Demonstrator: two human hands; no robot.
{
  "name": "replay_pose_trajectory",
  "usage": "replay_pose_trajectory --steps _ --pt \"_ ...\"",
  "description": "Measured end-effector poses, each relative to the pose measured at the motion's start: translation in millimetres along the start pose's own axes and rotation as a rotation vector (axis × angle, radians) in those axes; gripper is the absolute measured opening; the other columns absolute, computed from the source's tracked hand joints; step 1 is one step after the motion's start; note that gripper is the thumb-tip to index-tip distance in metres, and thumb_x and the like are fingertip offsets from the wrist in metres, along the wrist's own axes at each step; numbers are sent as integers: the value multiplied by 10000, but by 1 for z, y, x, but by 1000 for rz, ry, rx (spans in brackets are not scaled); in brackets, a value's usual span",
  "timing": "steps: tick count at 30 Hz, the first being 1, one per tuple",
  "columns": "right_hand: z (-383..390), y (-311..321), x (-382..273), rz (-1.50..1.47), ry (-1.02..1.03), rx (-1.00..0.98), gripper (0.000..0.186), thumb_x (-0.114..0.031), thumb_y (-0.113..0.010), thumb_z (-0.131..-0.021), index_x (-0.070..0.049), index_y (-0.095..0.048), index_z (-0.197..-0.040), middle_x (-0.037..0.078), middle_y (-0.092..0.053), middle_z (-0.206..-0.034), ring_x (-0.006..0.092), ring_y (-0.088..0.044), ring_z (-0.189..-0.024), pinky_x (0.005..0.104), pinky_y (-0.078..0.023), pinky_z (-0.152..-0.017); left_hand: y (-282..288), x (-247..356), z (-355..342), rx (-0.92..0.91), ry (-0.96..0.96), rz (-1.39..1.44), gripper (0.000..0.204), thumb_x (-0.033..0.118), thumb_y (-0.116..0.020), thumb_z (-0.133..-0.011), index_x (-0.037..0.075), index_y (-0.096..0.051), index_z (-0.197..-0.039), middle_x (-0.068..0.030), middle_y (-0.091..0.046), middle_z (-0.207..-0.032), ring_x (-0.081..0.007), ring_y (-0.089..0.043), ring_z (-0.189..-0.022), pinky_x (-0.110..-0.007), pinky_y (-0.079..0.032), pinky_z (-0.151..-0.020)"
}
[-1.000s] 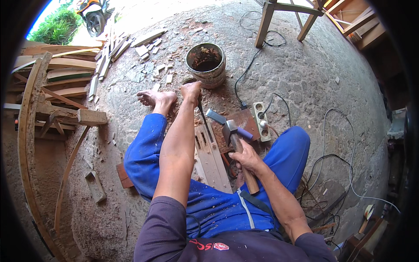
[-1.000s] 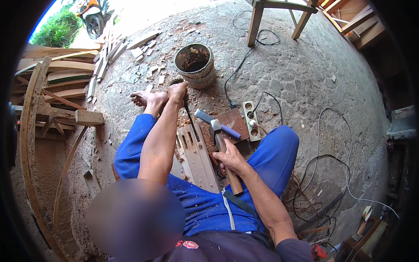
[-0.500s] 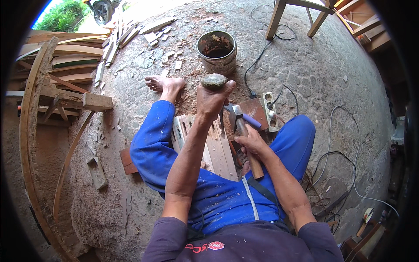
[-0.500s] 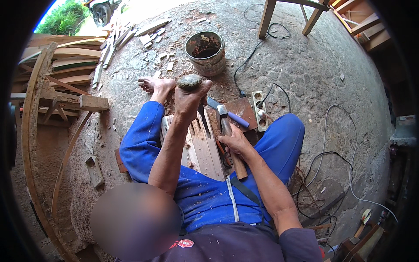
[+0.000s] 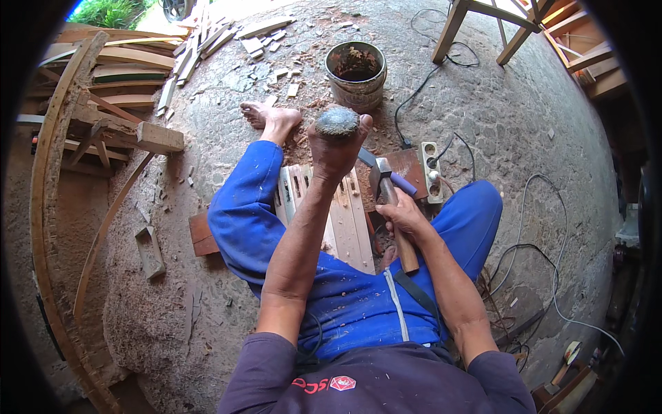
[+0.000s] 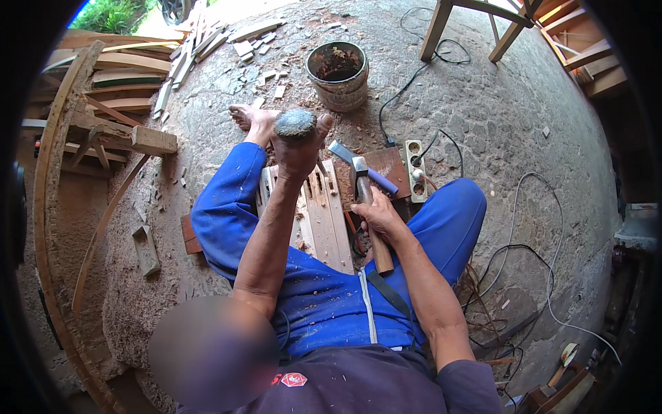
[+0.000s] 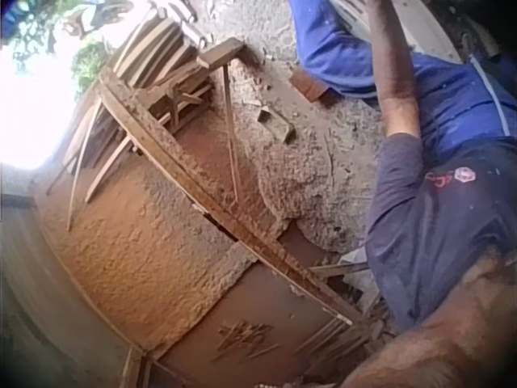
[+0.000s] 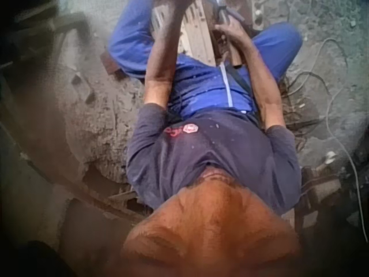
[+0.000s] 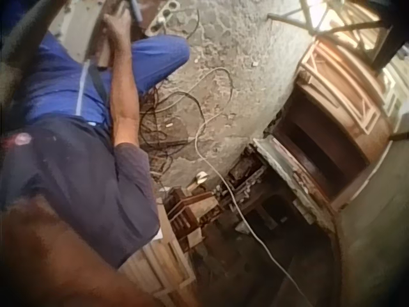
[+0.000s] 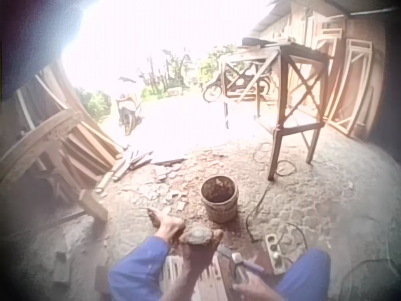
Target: The person sits on the floor and uses a chisel and mallet to carve a rectangular wooden piece. They repeatedly strike the chisel to remove wood shavings and shape the piece.
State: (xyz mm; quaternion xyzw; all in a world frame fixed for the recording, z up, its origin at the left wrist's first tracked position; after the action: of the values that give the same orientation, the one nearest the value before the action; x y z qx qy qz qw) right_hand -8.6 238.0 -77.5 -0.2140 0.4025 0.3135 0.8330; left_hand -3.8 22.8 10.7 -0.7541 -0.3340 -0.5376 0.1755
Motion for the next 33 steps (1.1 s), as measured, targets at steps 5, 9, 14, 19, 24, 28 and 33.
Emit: replay_pose_trajectory --steps 5,9,14,19,24,28,33 --pt "-1 1 0 19 -24 -10 505 -155 -708 -844 -35 -496 -1287 26 -539 -788 101 -519 -493 276 -461 -429 -4 -2 1 41 -15 28 323 186 -833 -882 78 -582 -709 34 -569 -570 -64 -511 -479 -254 -420 -452" --pt "-3 2 1 24 -12 -1 500 -162 -710 -844 -37 -496 -1279 26 -540 -791 106 -524 -499 282 -468 -434 -1 -9 1 -8 75 4 280 209 -854 -848 9 -660 -872 -24 -680 -765 -114 -610 -694 -313 -514 -663" --pt "-2 1 -1 37 -11 -7 512 -170 -712 -841 -35 -494 -1283 29 -545 -798 107 -532 -510 286 -476 -440 1 -17 -1 2 80 22 277 204 -855 -846 5 -663 -865 -33 -684 -761 -120 -618 -695 -318 -516 -661" --pt "-4 2 -1 47 -6 -6 520 -179 -712 -840 -29 -491 -1286 31 -540 -795 104 -534 -511 288 -479 -441 -12 0 -3 39 -79 -73 248 169 -831 -871 33 -636 -798 -6 -646 -693 -107 -575 -612 -293 -475 -585" --pt "4 -4 -15 16 4 11 468 -160 -694 -863 -36 -492 -1267 8 -519 -759 95 -533 -504 266 -466 -440 4 -19 3 125 79 2 237 176 -831 -867 23 -651 -855 -6 -665 -740 -121 -598 -670 -311 -502 -651" --pt "10 0 -18 -67 53 3 433 -141 -690 -873 -41 -488 -1244 -2 -519 -749 86 -539 -513 256 -479 -449 -2 4 10 19 -144 -101 239 174 -831 -847 18 -654 -886 -32 -671 -738 -130 -621 -681 -326 -518 -657" --pt "34 -9 -41 -315 176 59 484 -125 -729 -891 -27 -460 -1282 -10 -547 -712 71 -550 -507 258 -511 -435 -4 -4 5 9 -57 -104 225 178 -830 -822 21 -669 -808 -79 -700 -760 -201 -667 -667 -345 -535 -655"
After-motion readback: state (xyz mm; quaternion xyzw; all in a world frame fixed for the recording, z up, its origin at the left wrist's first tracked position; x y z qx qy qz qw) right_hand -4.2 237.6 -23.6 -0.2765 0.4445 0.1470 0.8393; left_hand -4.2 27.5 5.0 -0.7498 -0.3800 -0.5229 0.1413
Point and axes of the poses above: each hand's wrist, its own z-axis away from the middle knuckle, its own y-axis out of the back of the hand, x = y × z, the point moved 1 cm from there along -z, towards the middle knuckle
